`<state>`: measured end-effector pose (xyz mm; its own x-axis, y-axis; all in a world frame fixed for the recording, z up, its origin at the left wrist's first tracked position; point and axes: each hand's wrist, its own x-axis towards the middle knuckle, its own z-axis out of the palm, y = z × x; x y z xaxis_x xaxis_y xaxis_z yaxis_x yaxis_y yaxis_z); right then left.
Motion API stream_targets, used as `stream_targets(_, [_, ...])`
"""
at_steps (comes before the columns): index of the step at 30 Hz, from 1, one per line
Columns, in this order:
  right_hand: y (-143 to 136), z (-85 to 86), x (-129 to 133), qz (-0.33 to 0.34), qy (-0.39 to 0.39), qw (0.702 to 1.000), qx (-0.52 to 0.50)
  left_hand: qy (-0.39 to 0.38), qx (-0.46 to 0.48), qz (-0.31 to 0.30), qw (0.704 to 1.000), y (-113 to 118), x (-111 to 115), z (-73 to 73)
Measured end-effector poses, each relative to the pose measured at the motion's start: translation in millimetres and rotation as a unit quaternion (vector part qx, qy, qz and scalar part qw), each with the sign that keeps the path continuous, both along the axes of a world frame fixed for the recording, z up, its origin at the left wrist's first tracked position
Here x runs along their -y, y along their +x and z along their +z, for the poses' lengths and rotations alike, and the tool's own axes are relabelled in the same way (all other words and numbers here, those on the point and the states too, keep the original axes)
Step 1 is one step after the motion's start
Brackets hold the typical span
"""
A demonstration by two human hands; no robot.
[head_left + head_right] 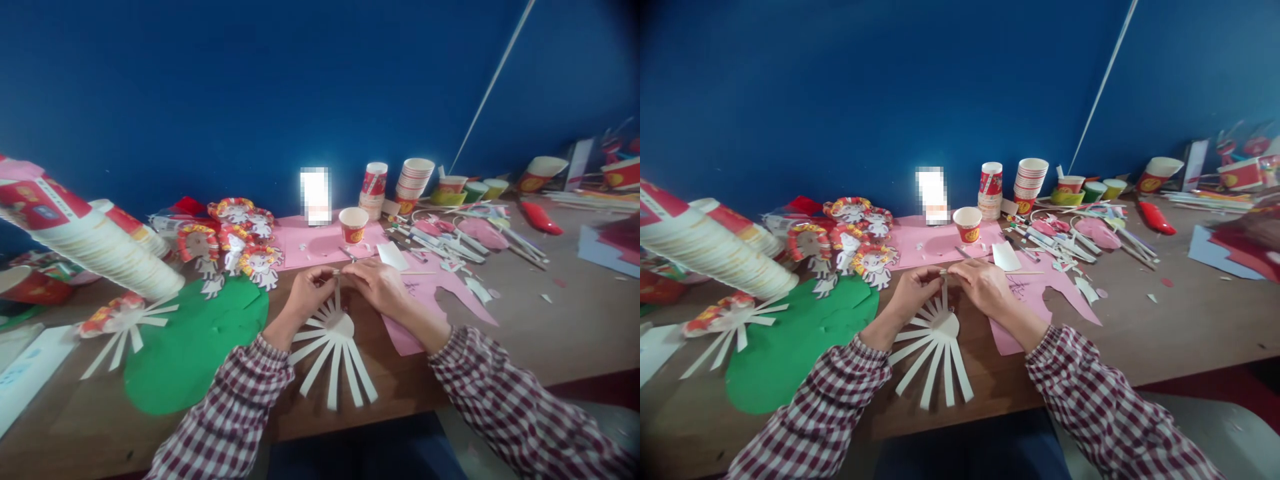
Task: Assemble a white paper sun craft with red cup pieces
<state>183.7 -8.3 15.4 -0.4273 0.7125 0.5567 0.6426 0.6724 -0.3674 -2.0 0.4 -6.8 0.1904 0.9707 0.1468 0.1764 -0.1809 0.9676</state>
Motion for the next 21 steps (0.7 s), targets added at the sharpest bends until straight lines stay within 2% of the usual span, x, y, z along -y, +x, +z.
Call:
stream_targets(6, [-1.0,1.4,0.7,-0.006,-0.002,1.0,0.013,0.026,-0.048,0.004,0.998,-0.5,2.7,8.3])
stream_targets(12, [-1.8,0.2,0.0,0.018,0.004,1.0,0.008,0.037,-0.051,-0.003,0.998,-0.1,2.8,7.3])
stream_targets(21, [0.3,-2.8,-1.8,0.036,0.032,0.999,0.012,0.008,-0.056,0.001,0.998,-0.3,3.2,8.7])
